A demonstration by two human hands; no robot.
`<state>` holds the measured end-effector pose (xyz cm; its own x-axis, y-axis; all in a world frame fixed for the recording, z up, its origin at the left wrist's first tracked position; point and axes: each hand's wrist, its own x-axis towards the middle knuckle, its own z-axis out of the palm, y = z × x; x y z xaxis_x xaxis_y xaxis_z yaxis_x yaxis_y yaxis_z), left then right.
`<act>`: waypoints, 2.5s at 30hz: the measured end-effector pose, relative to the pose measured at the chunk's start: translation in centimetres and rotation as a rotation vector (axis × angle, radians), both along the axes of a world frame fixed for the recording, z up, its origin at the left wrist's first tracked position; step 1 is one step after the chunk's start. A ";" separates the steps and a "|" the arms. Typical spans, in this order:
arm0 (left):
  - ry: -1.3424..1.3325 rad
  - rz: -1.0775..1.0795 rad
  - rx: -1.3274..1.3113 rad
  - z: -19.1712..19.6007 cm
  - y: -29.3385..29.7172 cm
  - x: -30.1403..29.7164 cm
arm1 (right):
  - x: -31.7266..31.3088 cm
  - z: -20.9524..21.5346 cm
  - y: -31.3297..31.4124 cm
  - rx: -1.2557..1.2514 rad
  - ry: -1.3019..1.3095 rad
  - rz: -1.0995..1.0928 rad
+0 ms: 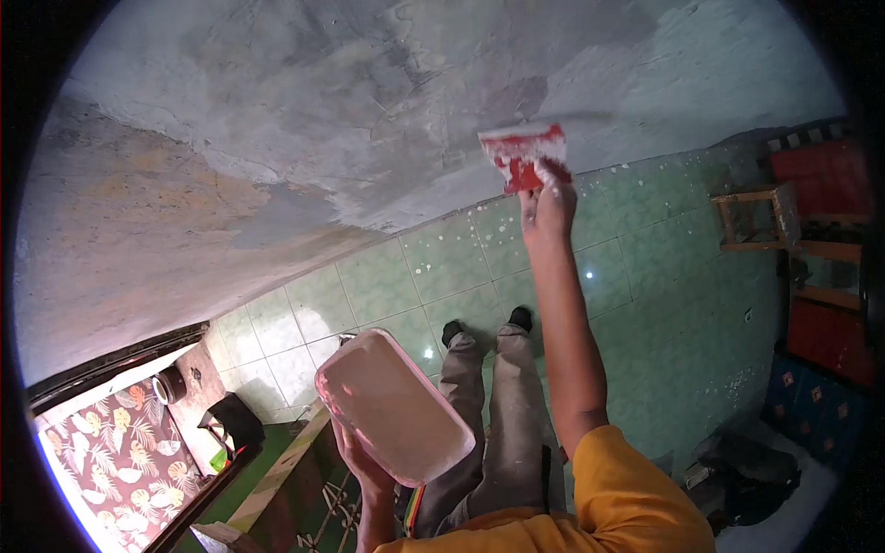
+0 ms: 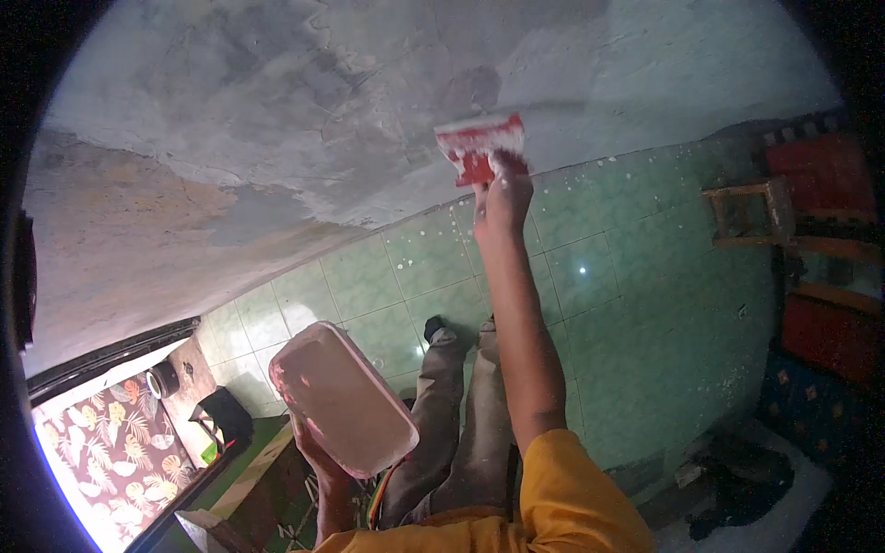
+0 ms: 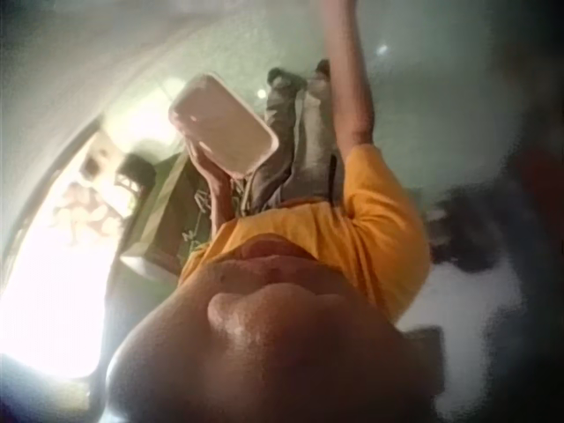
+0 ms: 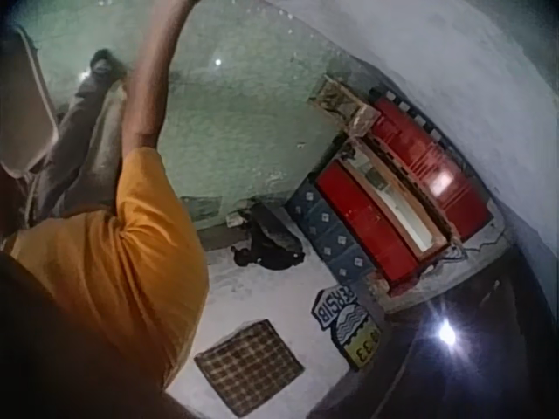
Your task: The person applies wall filler to a wall using a putty knife, repeatedly scooping the filler from a plastic container and spreading it over the surface.
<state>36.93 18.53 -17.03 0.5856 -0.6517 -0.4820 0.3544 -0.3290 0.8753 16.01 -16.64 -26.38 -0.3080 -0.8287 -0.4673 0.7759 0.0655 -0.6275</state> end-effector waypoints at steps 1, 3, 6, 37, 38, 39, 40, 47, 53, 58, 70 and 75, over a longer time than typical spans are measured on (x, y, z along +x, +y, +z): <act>0.005 0.002 -0.009 0.0 -0.1 -0.2 | -0.2 -2.7 -0.2 0.104 0.021 -0.051; 0.017 -0.009 -0.023 -0.3 -0.3 -0.6 | -0.3 -7.7 -1.0 0.285 0.095 0.067; -0.076 -0.094 0.018 -1.0 -0.1 -0.5 | 2.9 -9.8 -1.7 0.224 0.114 0.304; -0.007 -0.027 0.020 -0.5 -1.0 0.1 | -3.2 15.1 -1.7 -0.348 0.217 0.039; 0.085 0.043 -0.002 -0.2 -1.3 0.1 | -3.7 14.8 -1.8 -0.345 0.183 0.016; 0.089 0.036 -0.008 0.0 -1.5 0.0 | -4.4 13.9 -2.1 -0.351 0.187 0.009; 0.036 0.019 -0.006 0.0 -1.7 -0.1 | -4.8 12.2 -2.6 -0.216 0.203 -0.034; -0.213 -0.150 -0.083 2.1 -4.4 -1.1 | -5.7 6.0 -5.4 0.082 0.235 0.051; -0.183 -0.176 -0.183 7.4 -6.5 -3.9 | -8.6 16.7 -2.5 -0.236 0.175 0.066; -0.136 -0.171 -0.301 10.0 -8.1 -7.0 | -12.7 23.9 6.1 -0.326 0.182 0.318; -0.097 -0.339 -0.564 17.1 -13.2 -19.3 | -16.7 35.1 17.2 -0.437 1.378 0.485; -0.158 -0.353 -0.577 17.6 -12.6 -22.6 | -15.3 34.6 16.7 -0.446 1.836 0.588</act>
<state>14.37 5.93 0.62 0.3264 -0.9425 0.0720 0.1659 0.1322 0.9772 0.66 0.06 8.26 0.2146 -0.9383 0.2712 -0.7652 -0.3341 -0.5504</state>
